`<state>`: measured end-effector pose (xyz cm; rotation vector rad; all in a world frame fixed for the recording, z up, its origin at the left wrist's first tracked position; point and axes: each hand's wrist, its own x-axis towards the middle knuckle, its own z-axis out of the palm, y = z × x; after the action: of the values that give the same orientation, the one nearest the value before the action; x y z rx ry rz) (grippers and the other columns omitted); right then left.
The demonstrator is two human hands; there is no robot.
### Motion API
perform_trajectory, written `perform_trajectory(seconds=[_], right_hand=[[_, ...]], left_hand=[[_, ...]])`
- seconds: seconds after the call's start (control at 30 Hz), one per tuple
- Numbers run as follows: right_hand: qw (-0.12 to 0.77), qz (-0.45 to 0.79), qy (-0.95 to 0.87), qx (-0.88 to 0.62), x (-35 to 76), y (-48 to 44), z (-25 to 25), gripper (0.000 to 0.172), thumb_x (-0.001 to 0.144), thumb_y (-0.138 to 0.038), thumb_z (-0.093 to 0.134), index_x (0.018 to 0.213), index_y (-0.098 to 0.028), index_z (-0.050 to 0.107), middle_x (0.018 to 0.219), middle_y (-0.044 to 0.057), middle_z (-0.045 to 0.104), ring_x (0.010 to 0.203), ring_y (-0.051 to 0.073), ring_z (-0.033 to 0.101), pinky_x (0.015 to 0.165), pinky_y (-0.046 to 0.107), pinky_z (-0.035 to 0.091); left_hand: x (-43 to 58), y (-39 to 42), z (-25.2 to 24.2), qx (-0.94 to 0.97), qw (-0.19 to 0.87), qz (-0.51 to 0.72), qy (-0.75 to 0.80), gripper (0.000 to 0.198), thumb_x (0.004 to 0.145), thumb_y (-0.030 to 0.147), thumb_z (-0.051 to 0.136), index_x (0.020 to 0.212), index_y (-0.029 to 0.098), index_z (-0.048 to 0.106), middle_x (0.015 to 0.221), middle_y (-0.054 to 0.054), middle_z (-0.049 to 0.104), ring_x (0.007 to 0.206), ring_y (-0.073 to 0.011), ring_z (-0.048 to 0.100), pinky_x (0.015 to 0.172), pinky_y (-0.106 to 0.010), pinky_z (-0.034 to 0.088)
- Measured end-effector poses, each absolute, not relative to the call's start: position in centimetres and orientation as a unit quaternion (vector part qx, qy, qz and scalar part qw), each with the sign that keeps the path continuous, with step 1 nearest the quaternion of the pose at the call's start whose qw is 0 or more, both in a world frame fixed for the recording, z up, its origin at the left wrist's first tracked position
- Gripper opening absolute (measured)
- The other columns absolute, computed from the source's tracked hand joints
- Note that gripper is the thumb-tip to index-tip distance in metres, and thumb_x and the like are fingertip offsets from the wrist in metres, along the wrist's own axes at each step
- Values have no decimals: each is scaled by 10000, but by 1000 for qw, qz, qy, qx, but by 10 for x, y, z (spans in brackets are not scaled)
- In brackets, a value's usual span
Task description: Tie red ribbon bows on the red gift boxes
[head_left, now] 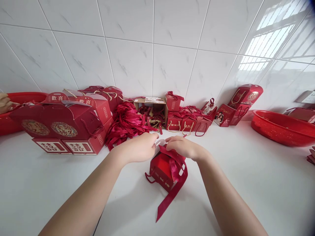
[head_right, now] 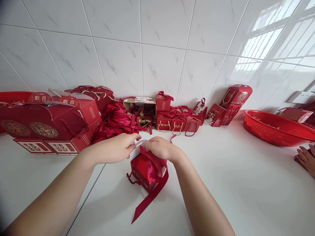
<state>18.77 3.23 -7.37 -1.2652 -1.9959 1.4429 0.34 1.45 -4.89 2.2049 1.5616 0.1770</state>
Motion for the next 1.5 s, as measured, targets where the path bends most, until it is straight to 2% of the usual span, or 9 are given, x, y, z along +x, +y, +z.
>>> perform_trajectory(seconds=[0.3, 0.53, 0.83, 1.0, 1.13, 1.23, 1.37, 1.43, 1.5], right_hand=[[185, 428, -728, -502, 183, 33, -70, 212, 772, -254, 490, 844, -214, 686, 801, 27, 656, 801, 206, 580, 640, 283, 428], [178, 436, -750, -464, 184, 37, -76, 204, 792, -250, 486, 750, -220, 683, 822, 25, 657, 838, 211, 591, 702, 289, 449], [158, 430, -775, -436, 186, 35, -76, 233, 813, -262, 470, 703, -192, 662, 731, 16, 638, 749, 183, 588, 660, 270, 441], [144, 351, -791, -480, 185, 30, -70, 257, 832, -262, 459, 702, -181, 665, 805, 37, 654, 777, 186, 599, 675, 273, 447], [222, 232, -772, -548, 204, 14, -51, 288, 862, -317, 459, 746, -187, 688, 1002, 73, 655, 936, 230, 593, 793, 318, 442], [336, 218, -705, -585, 225, -5, -53, 311, 883, -418, 447, 860, -224, 689, 1156, 48, 625, 1075, 238, 557, 898, 333, 412], [363, 259, -609, -656, 243, -29, -93, 384, 860, -534, 458, 973, -224, 655, 1130, 71, 645, 1095, 258, 553, 928, 371, 395], [350, 295, -579, -675, 245, -35, -119, 451, 841, -590, 462, 971, -203, 654, 1136, 92, 637, 1094, 276, 548, 921, 383, 394], [362, 339, -565, -660, 243, -36, -141, 492, 827, -635, 453, 905, -188, 644, 1057, 98, 649, 1032, 278, 563, 871, 378, 411]], left_hand=[[6, 10, -46, 801, 210, 46, 559, 81, 811, 286, 419, 746, 243, 442, 620, -7, 568, 470, -161, 482, 420, -259, 283], [8, 11, -48, 811, 273, 74, 512, 167, 830, 312, 434, 909, 234, 557, 744, -26, 663, 580, -178, 606, 473, -250, 368], [6, 17, -47, 785, 344, 61, 511, 202, 856, 337, 403, 824, 198, 547, 811, -47, 677, 696, -199, 687, 544, -253, 462], [7, 25, -53, 787, 360, 40, 500, 83, 762, 223, 459, 772, 200, 538, 712, -30, 690, 671, -186, 673, 551, -233, 484], [-3, 39, -60, 739, 352, 0, 574, 90, 725, 205, 486, 769, 193, 564, 668, -46, 700, 585, -185, 654, 552, -248, 489], [-19, 54, -68, 706, 278, -21, 652, 24, 663, 175, 544, 674, 170, 565, 566, -106, 660, 557, -264, 639, 563, -343, 483], [-30, 70, -75, 712, 204, 30, 671, 56, 599, 130, 602, 625, 163, 565, 713, -182, 663, 791, -373, 629, 691, -432, 452], [-26, 71, -76, 735, 201, 80, 643, 73, 637, 151, 595, 707, 172, 587, 846, -172, 664, 886, -355, 601, 739, -414, 436], [-16, 66, -79, 762, 226, 125, 593, 120, 696, 191, 570, 814, 199, 594, 899, -118, 660, 860, -295, 593, 731, -368, 431]])
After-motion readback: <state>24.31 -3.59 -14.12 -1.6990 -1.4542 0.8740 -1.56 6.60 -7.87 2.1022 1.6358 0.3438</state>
